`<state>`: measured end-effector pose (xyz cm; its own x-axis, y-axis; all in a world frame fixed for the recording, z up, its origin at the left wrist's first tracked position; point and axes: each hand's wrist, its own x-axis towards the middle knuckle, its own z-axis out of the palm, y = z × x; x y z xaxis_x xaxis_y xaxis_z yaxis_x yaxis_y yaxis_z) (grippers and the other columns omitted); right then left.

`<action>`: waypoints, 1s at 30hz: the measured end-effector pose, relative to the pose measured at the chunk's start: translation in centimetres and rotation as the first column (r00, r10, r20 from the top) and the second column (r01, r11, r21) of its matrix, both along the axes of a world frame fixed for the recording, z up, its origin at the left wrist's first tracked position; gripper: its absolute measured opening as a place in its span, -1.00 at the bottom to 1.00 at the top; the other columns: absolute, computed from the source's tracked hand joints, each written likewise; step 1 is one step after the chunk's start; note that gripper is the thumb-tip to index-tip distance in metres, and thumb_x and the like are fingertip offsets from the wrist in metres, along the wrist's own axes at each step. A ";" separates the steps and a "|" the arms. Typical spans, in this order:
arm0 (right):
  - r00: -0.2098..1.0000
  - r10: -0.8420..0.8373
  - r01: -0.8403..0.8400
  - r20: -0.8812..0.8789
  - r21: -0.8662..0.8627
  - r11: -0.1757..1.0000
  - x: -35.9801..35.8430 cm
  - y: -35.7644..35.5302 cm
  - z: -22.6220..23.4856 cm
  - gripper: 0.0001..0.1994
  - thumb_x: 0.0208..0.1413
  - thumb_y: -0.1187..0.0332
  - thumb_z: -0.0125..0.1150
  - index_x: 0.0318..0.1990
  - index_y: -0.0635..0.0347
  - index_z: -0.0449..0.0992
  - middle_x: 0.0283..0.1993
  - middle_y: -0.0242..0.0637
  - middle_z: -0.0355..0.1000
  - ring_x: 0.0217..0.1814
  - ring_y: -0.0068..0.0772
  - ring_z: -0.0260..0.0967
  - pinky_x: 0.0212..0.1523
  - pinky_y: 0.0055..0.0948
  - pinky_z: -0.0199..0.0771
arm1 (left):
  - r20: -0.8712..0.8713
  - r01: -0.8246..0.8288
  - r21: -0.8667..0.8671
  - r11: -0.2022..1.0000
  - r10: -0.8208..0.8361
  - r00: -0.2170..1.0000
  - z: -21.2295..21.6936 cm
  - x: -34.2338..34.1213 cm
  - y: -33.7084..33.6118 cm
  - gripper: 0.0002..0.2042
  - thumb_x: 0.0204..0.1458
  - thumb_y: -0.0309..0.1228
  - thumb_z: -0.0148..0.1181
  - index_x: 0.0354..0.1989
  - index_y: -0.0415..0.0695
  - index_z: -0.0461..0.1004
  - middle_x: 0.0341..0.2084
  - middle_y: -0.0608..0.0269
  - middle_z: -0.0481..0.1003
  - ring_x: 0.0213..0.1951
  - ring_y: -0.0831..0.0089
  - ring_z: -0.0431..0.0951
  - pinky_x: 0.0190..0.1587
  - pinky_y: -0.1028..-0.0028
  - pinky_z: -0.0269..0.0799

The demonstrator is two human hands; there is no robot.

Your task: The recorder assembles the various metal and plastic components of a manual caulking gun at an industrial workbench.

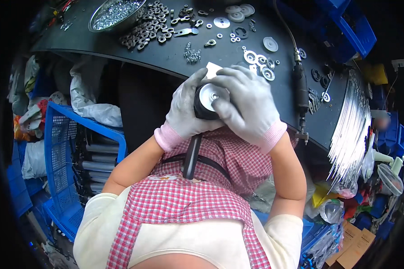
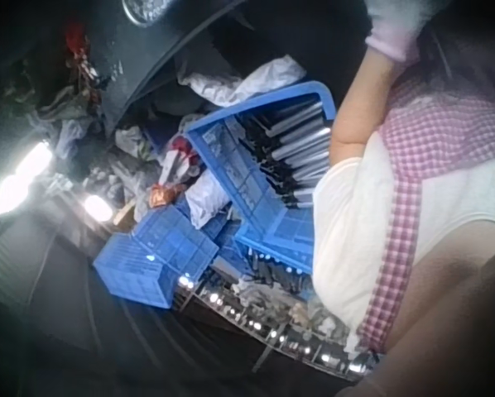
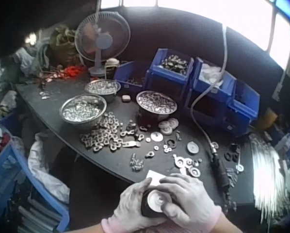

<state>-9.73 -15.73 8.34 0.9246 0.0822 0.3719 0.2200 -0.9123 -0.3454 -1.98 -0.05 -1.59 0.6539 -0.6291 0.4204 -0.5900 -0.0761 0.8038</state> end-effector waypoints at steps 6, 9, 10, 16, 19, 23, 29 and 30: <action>0.991 -0.044 0.022 0.127 0.167 0.986 0.0 -0.8 -0.3 -0.60 0.15 0.03 0.00 -0.31 0.21 0.56 -0.17 -0.14 0.50 -0.02 -0.03 0.40 -0.06 -0.13 0.34 | 0.045 -0.039 0.040 0.998 0.037 0.998 0.1 -0.2 0.1 0.06 -0.50 -0.23 0.54 0.30 -0.15 0.06 -0.06 0.05 0.44 0.03 0.06 0.43 0.14 0.19 0.31; 0.996 -0.091 0.091 0.001 -0.037 0.995 -0.7 -1.5 -0.4 -0.47 0.19 -0.09 -0.09 -0.06 0.21 0.53 0.02 0.00 0.40 0.12 0.06 0.30 0.09 -0.06 0.27 | -0.005 0.010 0.004 1.000 -0.010 1.000 0.3 0.1 0.3 0.05 -0.49 -0.22 0.54 0.29 -0.15 0.07 -0.05 0.05 0.43 0.02 0.08 0.44 0.13 0.19 0.32; 0.997 -0.074 0.073 0.029 0.015 0.997 -0.5 -0.8 -0.4 -0.44 0.18 -0.12 -0.09 0.01 0.20 0.50 0.08 0.03 0.36 0.15 0.08 0.27 0.13 -0.05 0.24 | -0.005 0.015 0.003 1.000 -0.015 1.000 0.3 0.0 0.2 0.05 -0.49 -0.22 0.54 0.29 -0.15 0.07 -0.05 0.05 0.43 0.02 0.08 0.44 0.13 0.19 0.32; 0.989 -0.100 0.086 0.112 0.125 0.988 -0.4 -0.3 -0.3 -0.42 0.11 -0.18 -0.02 -0.08 0.18 0.55 0.01 -0.02 0.42 0.17 0.10 0.27 0.18 -0.05 0.20 | 0.005 -0.011 -0.002 1.000 0.011 1.000 0.0 0.0 0.2 0.02 -0.48 -0.21 0.54 0.27 -0.17 0.10 -0.02 0.04 0.41 0.01 0.09 0.45 0.11 0.21 0.34; 0.997 -0.059 0.064 0.040 -0.131 0.989 -0.7 -0.9 -0.2 -0.44 0.12 -0.17 -0.05 -0.03 0.13 0.52 0.02 -0.08 0.42 0.17 0.11 0.27 0.16 -0.07 0.20 | 0.043 -0.046 0.020 0.999 0.046 0.998 0.2 -0.2 0.2 0.02 -0.48 -0.21 0.54 0.26 -0.18 0.11 -0.03 0.04 0.41 0.02 0.10 0.45 0.11 0.22 0.35; 0.984 -0.081 0.072 0.155 0.066 0.995 0.0 0.2 -0.4 -0.59 0.15 -0.01 0.00 -0.31 0.16 0.59 -0.16 -0.21 0.51 0.12 0.07 0.34 0.13 -0.10 0.23 | 0.047 -0.035 -0.008 0.999 0.035 0.998 0.1 -0.1 0.1 0.03 -0.50 -0.21 0.55 0.27 -0.18 0.10 -0.05 0.04 0.43 0.02 0.10 0.45 0.10 0.22 0.35; 0.995 -0.045 0.015 0.090 0.308 0.951 -2.2 -2.3 -0.6 -0.73 0.19 0.25 -0.05 -0.30 0.21 0.54 -0.27 -0.19 0.51 -0.04 -0.04 0.41 0.01 -0.17 0.31 | -0.012 -0.011 -0.015 1.000 0.011 1.000 0.0 0.1 0.1 0.04 -0.50 -0.20 0.55 0.28 -0.18 0.10 -0.09 0.05 0.44 0.01 0.11 0.45 0.10 0.21 0.35; 0.974 -0.207 0.224 -0.093 0.250 0.942 -2.7 -1.7 -1.7 -0.75 0.19 0.29 -0.04 -0.26 0.23 0.53 -0.29 -0.18 0.49 -0.11 -0.06 0.42 -0.04 -0.21 0.34 | -0.018 -0.008 -0.037 0.999 0.007 1.000 0.0 0.2 0.1 0.05 -0.50 -0.20 0.55 0.28 -0.18 0.10 -0.11 0.06 0.45 0.00 0.11 0.45 0.10 0.21 0.34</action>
